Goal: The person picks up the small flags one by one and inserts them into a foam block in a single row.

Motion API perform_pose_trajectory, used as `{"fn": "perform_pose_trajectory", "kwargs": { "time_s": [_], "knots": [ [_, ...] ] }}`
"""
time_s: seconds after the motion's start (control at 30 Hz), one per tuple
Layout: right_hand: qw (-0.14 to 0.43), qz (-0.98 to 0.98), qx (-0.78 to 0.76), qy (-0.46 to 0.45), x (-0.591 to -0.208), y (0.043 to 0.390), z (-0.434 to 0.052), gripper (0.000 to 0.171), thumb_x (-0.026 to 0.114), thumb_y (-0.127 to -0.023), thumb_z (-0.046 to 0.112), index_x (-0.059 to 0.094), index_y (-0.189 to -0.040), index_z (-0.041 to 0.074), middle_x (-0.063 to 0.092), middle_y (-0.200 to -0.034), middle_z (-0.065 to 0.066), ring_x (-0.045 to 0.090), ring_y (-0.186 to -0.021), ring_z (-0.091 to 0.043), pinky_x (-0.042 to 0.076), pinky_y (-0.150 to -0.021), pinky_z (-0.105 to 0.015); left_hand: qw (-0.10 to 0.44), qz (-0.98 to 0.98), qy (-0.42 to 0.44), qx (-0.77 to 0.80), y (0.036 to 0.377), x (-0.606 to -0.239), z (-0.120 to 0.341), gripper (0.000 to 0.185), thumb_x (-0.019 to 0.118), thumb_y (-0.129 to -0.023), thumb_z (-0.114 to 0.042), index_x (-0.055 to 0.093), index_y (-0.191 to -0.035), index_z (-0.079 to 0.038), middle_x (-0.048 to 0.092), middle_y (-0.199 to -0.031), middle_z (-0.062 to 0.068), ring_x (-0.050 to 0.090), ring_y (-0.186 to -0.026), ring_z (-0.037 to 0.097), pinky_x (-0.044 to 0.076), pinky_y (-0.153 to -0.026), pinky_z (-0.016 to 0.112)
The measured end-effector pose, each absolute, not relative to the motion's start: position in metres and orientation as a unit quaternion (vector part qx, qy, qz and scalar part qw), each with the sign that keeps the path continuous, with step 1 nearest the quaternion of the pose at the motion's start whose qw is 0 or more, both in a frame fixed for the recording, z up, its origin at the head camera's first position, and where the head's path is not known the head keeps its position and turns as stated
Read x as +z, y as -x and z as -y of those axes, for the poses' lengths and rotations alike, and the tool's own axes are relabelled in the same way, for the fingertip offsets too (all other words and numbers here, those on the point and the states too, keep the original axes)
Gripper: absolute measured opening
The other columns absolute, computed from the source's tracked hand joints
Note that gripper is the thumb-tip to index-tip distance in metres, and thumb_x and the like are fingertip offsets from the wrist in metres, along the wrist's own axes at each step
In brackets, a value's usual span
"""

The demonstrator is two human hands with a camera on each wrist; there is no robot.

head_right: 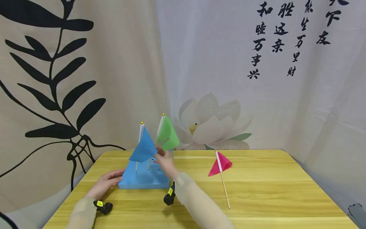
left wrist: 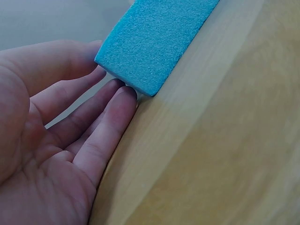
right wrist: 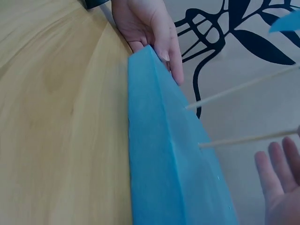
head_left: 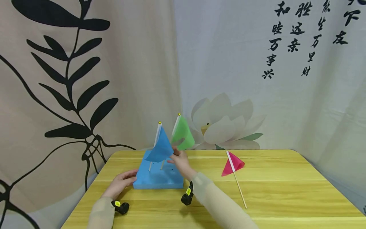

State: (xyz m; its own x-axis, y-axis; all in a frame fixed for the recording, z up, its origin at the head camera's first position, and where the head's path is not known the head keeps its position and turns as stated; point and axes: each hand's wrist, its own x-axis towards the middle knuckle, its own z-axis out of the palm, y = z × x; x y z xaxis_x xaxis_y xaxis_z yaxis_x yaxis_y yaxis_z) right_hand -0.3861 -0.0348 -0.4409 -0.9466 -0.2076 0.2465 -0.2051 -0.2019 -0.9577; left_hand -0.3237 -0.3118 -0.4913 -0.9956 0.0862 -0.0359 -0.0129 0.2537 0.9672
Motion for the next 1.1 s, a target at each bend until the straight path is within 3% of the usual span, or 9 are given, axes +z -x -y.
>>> {"fn": "perform_pose_trajectory", "kwargs": {
  "time_s": [0.17,0.3,0.43,0.7,0.87,1.1],
  "knots": [
    [0.039,-0.636,-0.752,0.172,-0.440,0.388,0.006,0.036,0.058,-0.096,0.005,0.053,-0.129,-0.008,0.059,-0.122,-0.022,0.064,-0.102,-0.032,0.056,-0.085,-0.045,0.042,-0.792,-0.028,0.609,0.325,-0.489,0.308,0.054,0.062,-0.096,-0.021,0.046,-0.142,0.002,0.045,-0.142,0.023,0.048,-0.124,0.034,0.048,-0.096,0.042],
    [0.060,-0.643,-0.742,0.182,-0.438,0.389,-0.029,0.034,0.057,-0.098,0.009,0.052,-0.126,-0.009,0.057,-0.123,-0.027,0.059,-0.109,-0.041,0.054,-0.087,-0.048,0.044,-0.790,-0.035,0.611,0.327,-0.489,0.307,0.055,0.063,-0.096,-0.022,0.046,-0.142,0.003,0.045,-0.142,0.023,0.048,-0.124,0.033,0.048,-0.096,0.041],
    [0.062,-0.649,-0.740,0.167,-0.432,0.389,-0.065,0.030,0.056,-0.098,0.009,0.054,-0.125,-0.006,0.060,-0.116,-0.023,0.058,-0.109,-0.045,0.055,-0.084,-0.047,0.041,-0.788,-0.037,0.613,0.327,-0.490,0.309,0.055,0.063,-0.096,-0.020,0.045,-0.142,0.004,0.046,-0.141,0.024,0.051,-0.122,0.031,0.050,-0.094,0.038],
    [0.056,-0.680,-0.725,0.097,-0.437,0.375,-0.145,0.033,0.060,-0.097,0.014,0.055,-0.125,-0.004,0.062,-0.108,-0.017,0.065,-0.091,-0.026,0.057,-0.080,-0.038,0.047,-0.789,-0.040,0.611,0.329,-0.492,0.311,0.058,0.062,-0.096,-0.022,0.042,-0.143,0.005,0.045,-0.141,0.025,0.051,-0.122,0.032,0.050,-0.094,0.039],
    [0.035,-0.711,-0.701,0.051,-0.442,0.366,-0.191,0.038,0.062,-0.096,0.020,0.057,-0.123,-0.007,0.067,-0.098,-0.008,0.066,-0.085,-0.023,0.057,-0.071,-0.030,0.043,-0.794,-0.038,0.606,0.329,-0.491,0.310,0.057,0.063,-0.096,-0.022,0.043,-0.143,0.005,0.046,-0.141,0.024,0.052,-0.121,0.031,0.050,-0.093,0.038],
    [0.059,-0.750,-0.658,0.028,-0.445,0.355,-0.236,0.045,0.060,-0.097,0.028,0.053,-0.123,-0.008,0.066,-0.102,-0.013,0.065,-0.085,-0.024,0.055,-0.070,-0.029,0.043,-0.793,-0.019,0.608,0.328,-0.493,0.311,0.056,0.064,-0.095,-0.020,0.045,-0.142,0.003,0.048,-0.139,0.024,0.052,-0.120,0.031,0.050,-0.093,0.039]
  ]
}}
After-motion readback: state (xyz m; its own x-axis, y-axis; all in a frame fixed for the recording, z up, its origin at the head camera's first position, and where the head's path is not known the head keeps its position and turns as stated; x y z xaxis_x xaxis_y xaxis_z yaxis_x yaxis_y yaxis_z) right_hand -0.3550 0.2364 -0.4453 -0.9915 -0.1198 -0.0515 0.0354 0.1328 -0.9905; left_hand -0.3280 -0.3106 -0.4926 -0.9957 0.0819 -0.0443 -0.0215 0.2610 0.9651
